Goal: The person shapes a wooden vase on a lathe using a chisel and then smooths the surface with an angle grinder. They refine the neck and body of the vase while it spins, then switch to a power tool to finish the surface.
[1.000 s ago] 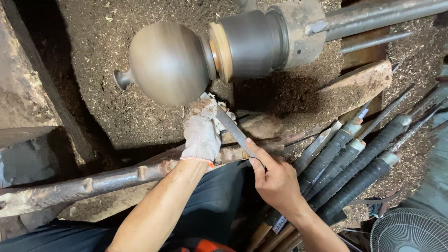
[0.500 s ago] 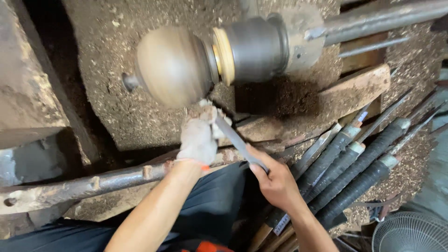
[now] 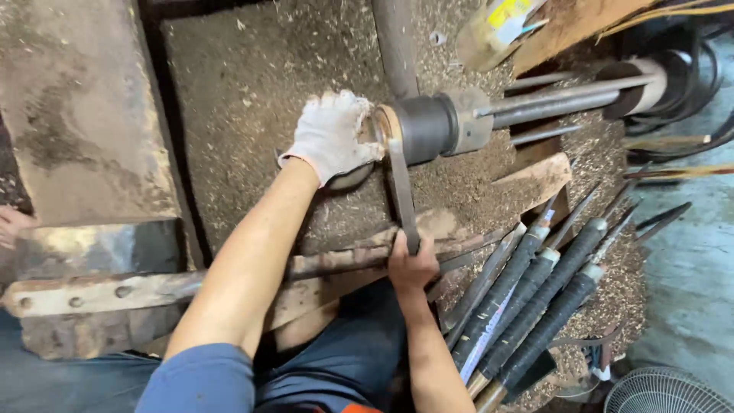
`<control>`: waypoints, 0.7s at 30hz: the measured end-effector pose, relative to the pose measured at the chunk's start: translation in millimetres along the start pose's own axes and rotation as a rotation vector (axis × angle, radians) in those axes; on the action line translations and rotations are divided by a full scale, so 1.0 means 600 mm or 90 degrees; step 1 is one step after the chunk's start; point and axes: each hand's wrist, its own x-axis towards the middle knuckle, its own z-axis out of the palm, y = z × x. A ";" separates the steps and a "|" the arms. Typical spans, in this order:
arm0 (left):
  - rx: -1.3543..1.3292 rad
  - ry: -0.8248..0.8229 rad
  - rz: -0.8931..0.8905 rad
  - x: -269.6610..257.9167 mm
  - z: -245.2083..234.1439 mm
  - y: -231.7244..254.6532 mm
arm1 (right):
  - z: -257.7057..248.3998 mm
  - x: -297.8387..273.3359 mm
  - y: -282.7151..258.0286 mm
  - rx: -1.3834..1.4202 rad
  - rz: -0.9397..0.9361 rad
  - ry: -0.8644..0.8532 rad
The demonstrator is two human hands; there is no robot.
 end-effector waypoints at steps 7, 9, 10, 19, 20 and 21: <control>-0.216 -0.137 -0.062 -0.044 0.020 -0.099 | 0.029 0.014 0.010 -0.142 -0.018 0.054; -0.284 -0.092 0.007 -0.064 0.037 -0.130 | 0.017 0.007 0.011 -0.114 -0.032 0.058; -0.338 -0.150 0.019 -0.074 0.028 -0.138 | 0.009 0.009 0.000 -0.118 -0.020 0.027; -0.250 0.040 0.036 -0.106 0.027 -0.183 | -0.004 0.001 0.007 -0.069 0.034 -0.045; -0.221 0.049 0.068 -0.105 0.029 -0.182 | -0.003 0.001 0.009 -0.088 0.009 -0.032; -0.219 0.052 0.076 -0.100 0.019 -0.176 | 0.001 0.010 0.002 -0.088 0.009 -0.023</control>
